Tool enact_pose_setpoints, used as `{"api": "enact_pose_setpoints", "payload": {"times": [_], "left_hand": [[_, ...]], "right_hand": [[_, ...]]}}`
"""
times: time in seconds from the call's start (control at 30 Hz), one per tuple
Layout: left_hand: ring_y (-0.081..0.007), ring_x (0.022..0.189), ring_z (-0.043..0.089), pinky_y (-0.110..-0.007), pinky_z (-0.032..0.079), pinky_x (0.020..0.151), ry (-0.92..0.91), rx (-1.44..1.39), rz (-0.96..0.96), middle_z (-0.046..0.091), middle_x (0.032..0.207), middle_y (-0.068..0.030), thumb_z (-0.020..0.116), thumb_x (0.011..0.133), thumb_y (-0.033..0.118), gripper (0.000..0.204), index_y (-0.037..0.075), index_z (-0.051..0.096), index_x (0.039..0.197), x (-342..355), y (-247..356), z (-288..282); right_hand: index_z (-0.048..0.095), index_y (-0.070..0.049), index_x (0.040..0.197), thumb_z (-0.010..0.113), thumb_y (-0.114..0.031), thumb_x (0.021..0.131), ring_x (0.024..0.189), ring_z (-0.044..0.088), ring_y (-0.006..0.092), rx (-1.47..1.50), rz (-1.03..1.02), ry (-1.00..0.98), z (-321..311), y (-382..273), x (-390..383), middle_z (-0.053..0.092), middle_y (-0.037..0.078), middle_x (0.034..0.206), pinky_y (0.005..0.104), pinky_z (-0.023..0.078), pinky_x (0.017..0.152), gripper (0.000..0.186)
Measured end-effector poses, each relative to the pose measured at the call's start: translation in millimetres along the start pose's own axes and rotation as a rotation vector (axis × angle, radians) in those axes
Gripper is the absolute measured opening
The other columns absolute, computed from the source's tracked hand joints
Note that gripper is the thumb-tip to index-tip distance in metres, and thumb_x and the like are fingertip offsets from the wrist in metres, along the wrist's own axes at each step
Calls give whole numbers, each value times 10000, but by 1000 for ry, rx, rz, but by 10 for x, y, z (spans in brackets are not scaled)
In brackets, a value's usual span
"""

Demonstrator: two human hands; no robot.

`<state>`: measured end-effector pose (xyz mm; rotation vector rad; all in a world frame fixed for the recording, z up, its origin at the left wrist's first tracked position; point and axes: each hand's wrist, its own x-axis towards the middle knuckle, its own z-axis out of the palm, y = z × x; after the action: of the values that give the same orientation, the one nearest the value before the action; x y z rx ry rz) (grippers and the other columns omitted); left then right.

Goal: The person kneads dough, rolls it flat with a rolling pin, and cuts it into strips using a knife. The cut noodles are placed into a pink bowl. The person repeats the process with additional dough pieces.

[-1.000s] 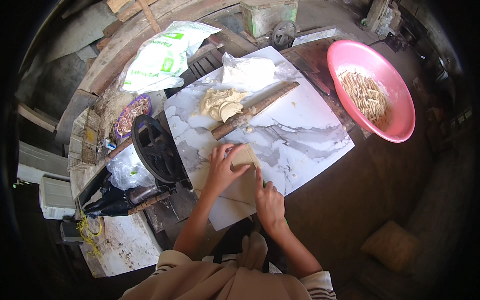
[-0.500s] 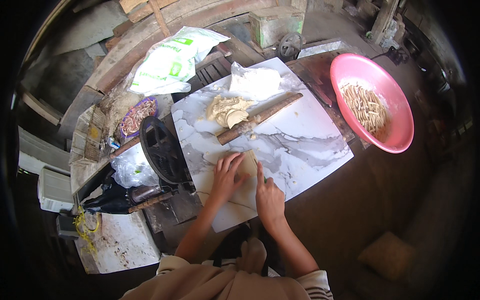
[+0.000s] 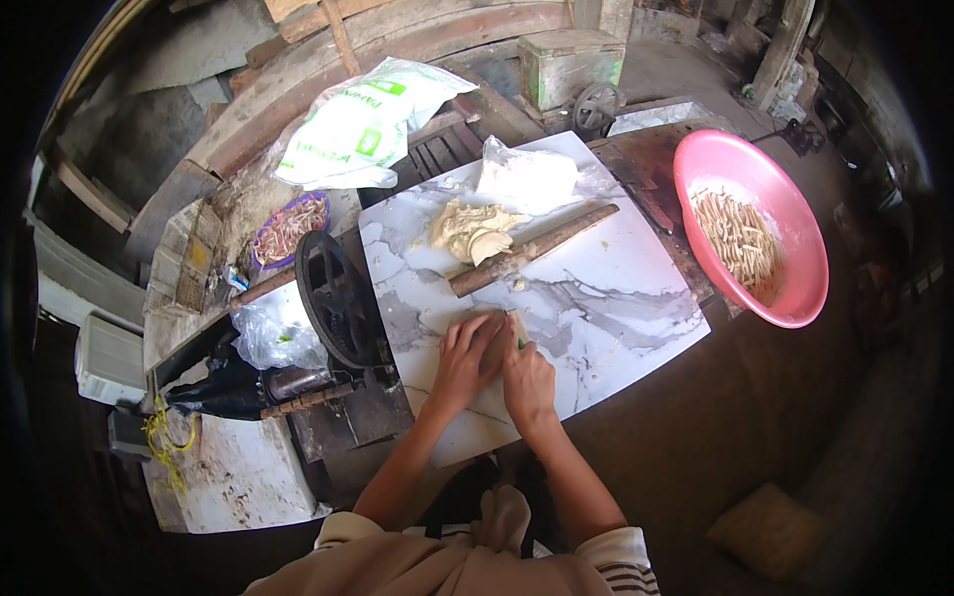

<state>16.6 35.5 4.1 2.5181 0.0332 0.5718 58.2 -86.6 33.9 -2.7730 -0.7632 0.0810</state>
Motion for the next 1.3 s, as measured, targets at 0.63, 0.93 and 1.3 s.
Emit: {"api": "enact_pose_setpoints", "payload": {"times": [0.63,0.93,1.3], "left_hand": [[-299,1140,414,-428,341,970,4,-18,-19,451,1292,-72,743,680,222,646,135,508,1276,21,19,20],[-302,1137,413,-431,344,958,21,3,-25,454,1284,-67,748,694,263,644,138,507,1277,28,66,36],[-307,1122,408,-443,346,947,27,20,-31,445,1294,-56,738,705,296,634,147,514,1279,9,62,79]], "right_hand": [[278,-14,1412,590,12,740,649,645,275,-81,-48,10,-21,7,-261,591,166,780,341,540,533,741],[265,-64,1432,572,53,707,606,627,294,-61,-41,-29,-76,88,-410,570,166,764,374,523,527,795],[262,-89,1439,580,72,670,571,604,289,-50,-38,-27,-131,163,-740,541,152,732,383,506,506,848]]}}
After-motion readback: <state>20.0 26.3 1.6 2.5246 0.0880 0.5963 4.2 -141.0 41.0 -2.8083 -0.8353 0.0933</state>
